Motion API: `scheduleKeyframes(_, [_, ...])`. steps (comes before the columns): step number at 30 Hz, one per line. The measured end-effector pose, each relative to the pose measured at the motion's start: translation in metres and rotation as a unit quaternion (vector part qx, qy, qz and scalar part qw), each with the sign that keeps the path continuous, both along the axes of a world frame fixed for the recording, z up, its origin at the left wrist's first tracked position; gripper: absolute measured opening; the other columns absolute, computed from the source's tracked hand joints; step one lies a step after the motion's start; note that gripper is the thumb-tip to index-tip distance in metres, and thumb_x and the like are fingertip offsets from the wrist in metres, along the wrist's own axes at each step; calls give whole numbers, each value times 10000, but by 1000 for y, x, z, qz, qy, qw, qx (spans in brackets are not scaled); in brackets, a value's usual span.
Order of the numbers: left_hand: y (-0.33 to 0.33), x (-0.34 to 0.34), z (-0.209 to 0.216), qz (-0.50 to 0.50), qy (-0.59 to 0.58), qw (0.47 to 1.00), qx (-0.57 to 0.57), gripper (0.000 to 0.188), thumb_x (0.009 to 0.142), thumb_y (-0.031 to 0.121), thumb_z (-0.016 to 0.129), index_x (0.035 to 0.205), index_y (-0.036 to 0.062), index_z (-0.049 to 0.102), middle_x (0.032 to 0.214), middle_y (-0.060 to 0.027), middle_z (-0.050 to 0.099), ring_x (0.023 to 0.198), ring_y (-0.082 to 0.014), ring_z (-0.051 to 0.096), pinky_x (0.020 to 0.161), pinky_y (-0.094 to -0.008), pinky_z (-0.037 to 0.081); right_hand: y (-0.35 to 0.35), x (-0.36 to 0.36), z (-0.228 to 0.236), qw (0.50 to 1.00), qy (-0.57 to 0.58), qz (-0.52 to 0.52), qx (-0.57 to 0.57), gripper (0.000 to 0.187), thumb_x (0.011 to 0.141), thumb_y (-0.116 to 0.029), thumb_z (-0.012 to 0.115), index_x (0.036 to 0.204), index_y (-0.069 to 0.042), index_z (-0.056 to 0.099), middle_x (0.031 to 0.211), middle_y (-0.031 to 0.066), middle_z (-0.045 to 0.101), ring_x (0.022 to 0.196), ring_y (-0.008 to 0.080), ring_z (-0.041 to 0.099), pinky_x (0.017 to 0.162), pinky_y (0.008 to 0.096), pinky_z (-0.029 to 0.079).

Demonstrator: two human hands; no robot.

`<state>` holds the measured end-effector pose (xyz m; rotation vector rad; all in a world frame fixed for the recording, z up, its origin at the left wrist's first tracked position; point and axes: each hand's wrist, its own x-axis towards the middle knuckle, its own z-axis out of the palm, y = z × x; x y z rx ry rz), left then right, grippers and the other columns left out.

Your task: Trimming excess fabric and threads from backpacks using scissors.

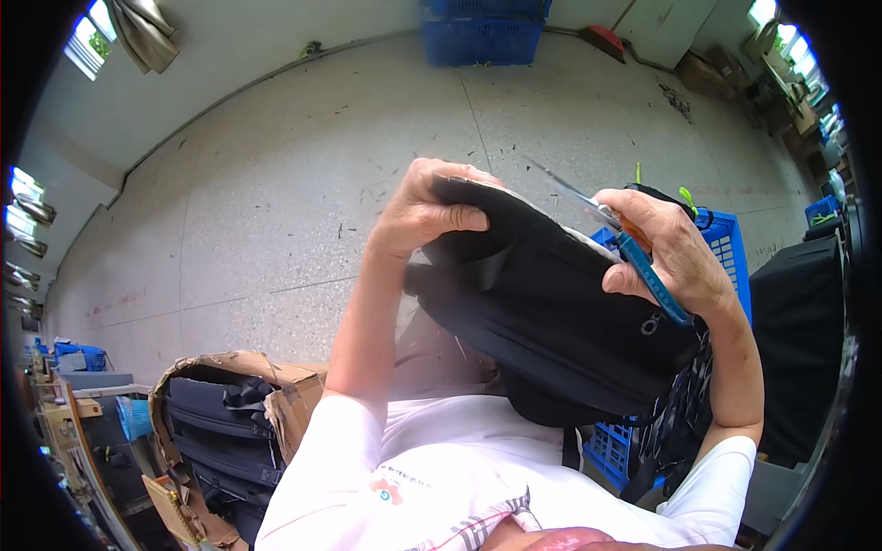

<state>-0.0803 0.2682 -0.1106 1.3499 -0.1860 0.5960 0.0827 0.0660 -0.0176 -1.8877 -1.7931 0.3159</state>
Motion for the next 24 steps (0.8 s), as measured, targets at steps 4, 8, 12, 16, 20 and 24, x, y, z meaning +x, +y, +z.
scheduleKeyframes(4, [-5, 1, 12, 20, -17, 997, 67, 256, 619, 66, 750, 844, -8, 654, 770, -53, 649, 701, -115, 570, 659, -230, 443, 9, -5, 8, 999, -1, 37, -36, 740, 601, -680, 612, 944, -25, 579, 664, 73, 522, 573, 167, 502, 526, 283, 408])
scheduleKeyframes(8, [-9, -2, 18, 34, -16, 998, 52, 254, 623, 66, 750, 848, -4, 655, 751, -48, 648, 675, -100, 557, 640, -221, 437, 14, -6, 17, 996, -23, 69, -53, 665, 615, -635, 641, 890, -31, 588, 620, 63, 529, 539, 163, 504, 505, 271, 404])
scheduleKeyframes(12, [-8, -5, 20, 9, 8, 998, 62, 251, 629, 57, 746, 856, -1, 655, 729, -31, 644, 655, -87, 543, 629, -214, 431, 15, -8, 17, 996, 9, 70, -63, 593, 632, -592, 661, 830, -37, 597, 585, 57, 538, 491, 165, 498, 481, 259, 394])
scheduleKeyframes(16, [-8, -5, 16, 18, 11, 997, 68, 258, 629, 48, 746, 866, 2, 654, 739, -26, 645, 661, -84, 545, 633, -211, 433, 16, -10, 23, 995, -3, 73, -73, 588, 636, -589, 659, 823, -35, 599, 582, 58, 536, 491, 172, 501, 480, 258, 396])
scheduleKeyframes(20, [-8, -6, 18, 10, 10, 998, 69, 265, 629, 58, 753, 869, 4, 653, 750, -29, 645, 669, -82, 547, 640, -211, 436, 14, -12, 19, 995, 20, 76, -63, 575, 646, -562, 667, 845, -29, 589, 572, 69, 518, 496, 181, 499, 479, 264, 389])
scheduleKeyframes(24, [-7, -6, 17, 10, 11, 998, 55, 263, 633, 57, 754, 870, 4, 652, 755, -30, 644, 676, -78, 545, 647, -212, 436, 16, -16, 20, 995, 30, 84, -49, 547, 660, -525, 674, 850, -23, 572, 559, 74, 497, 498, 183, 491, 475, 273, 377])
